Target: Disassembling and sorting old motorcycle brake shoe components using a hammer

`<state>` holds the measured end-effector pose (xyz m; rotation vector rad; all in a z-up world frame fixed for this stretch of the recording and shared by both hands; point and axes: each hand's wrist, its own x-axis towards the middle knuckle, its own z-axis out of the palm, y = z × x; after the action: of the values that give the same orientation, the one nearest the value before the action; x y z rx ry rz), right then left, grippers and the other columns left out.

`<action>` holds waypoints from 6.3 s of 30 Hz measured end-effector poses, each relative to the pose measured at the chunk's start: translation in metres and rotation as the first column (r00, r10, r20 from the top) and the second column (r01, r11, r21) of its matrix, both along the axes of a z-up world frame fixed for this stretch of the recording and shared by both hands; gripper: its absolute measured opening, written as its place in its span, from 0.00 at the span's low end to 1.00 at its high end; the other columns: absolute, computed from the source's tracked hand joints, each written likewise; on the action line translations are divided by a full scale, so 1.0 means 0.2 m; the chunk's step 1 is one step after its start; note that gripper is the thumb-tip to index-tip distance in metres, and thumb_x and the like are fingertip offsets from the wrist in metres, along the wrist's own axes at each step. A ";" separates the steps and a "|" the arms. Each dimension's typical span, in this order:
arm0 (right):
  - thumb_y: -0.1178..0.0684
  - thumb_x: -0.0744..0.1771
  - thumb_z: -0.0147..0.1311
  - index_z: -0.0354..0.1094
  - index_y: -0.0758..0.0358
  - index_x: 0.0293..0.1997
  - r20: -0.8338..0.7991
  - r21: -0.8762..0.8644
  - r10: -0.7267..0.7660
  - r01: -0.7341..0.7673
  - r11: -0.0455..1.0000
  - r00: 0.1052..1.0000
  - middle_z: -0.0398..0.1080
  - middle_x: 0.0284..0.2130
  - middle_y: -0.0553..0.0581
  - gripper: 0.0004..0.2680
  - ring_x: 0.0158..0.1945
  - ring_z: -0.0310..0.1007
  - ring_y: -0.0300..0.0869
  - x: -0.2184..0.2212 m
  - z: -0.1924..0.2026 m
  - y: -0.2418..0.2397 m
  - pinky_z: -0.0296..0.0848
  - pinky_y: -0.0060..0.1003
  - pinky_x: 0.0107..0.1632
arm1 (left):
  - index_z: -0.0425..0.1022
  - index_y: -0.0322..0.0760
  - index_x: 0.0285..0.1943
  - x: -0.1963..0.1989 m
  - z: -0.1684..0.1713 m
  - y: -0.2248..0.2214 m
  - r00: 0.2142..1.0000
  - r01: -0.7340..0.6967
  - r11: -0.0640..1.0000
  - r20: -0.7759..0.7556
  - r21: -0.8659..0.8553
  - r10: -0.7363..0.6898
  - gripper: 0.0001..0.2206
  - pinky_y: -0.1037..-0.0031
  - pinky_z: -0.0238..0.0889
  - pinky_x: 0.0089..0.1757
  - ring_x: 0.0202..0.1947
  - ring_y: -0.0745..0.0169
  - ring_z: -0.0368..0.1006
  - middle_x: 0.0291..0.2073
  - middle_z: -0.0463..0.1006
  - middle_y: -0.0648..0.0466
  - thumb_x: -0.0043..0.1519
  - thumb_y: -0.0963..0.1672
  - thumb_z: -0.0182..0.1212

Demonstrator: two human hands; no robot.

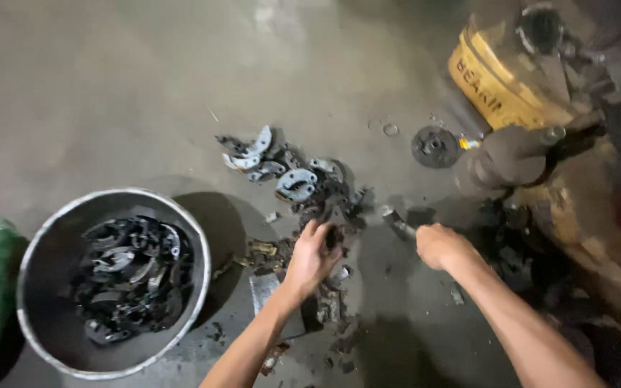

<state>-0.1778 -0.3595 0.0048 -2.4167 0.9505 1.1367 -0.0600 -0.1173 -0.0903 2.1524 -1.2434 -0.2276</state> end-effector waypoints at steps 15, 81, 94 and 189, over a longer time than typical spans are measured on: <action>0.56 0.68 0.46 0.75 0.68 0.51 -0.098 -0.112 0.095 -0.106 0.988 0.991 0.81 0.35 0.61 0.11 0.32 0.82 0.44 -0.02 -0.45 -0.12 0.79 0.39 0.38 | 0.69 0.21 0.58 -0.08 0.39 1.07 0.150 -0.709 0.517 -0.818 -0.480 -0.555 0.20 0.48 0.68 0.56 0.56 0.34 0.73 0.54 0.75 0.34 0.61 0.42 0.67; 0.49 0.71 0.48 0.74 0.68 0.50 -0.072 -0.063 0.090 -0.094 0.994 0.993 0.81 0.36 0.66 0.12 0.31 0.86 0.47 -0.09 -0.34 -0.19 0.85 0.42 0.39 | 0.77 0.22 0.59 0.23 0.61 1.97 0.571 -0.722 0.691 0.541 -0.028 0.618 0.18 0.57 0.65 0.54 0.56 0.41 0.68 0.55 0.77 0.37 0.59 0.34 0.65; 0.48 0.68 0.56 0.74 0.71 0.51 -0.075 -0.030 0.140 -0.143 0.989 0.987 0.80 0.42 0.66 0.14 0.44 0.84 0.54 -0.05 -0.38 -0.26 0.81 0.48 0.49 | 0.76 0.30 0.55 0.19 0.53 0.97 0.853 -0.284 0.957 0.472 0.064 0.222 0.20 0.59 0.66 0.52 0.53 0.41 0.74 0.58 0.76 0.40 0.54 0.43 0.68; 0.57 0.68 0.52 0.79 0.75 0.45 0.018 0.059 0.071 -0.072 0.996 0.997 0.78 0.44 0.80 0.11 0.51 0.80 0.65 -0.03 -0.07 -0.12 0.78 0.58 0.49 | 0.78 0.23 0.57 0.14 0.33 0.59 0.332 -0.252 0.926 -0.874 0.281 0.356 0.16 0.65 0.72 0.43 0.42 0.55 0.75 0.40 0.79 0.44 0.64 0.41 0.58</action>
<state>-0.1835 -0.3828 -0.0098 -2.4262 0.8188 1.1513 -0.0325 0.0005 -0.0241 1.7506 -0.1327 -1.1662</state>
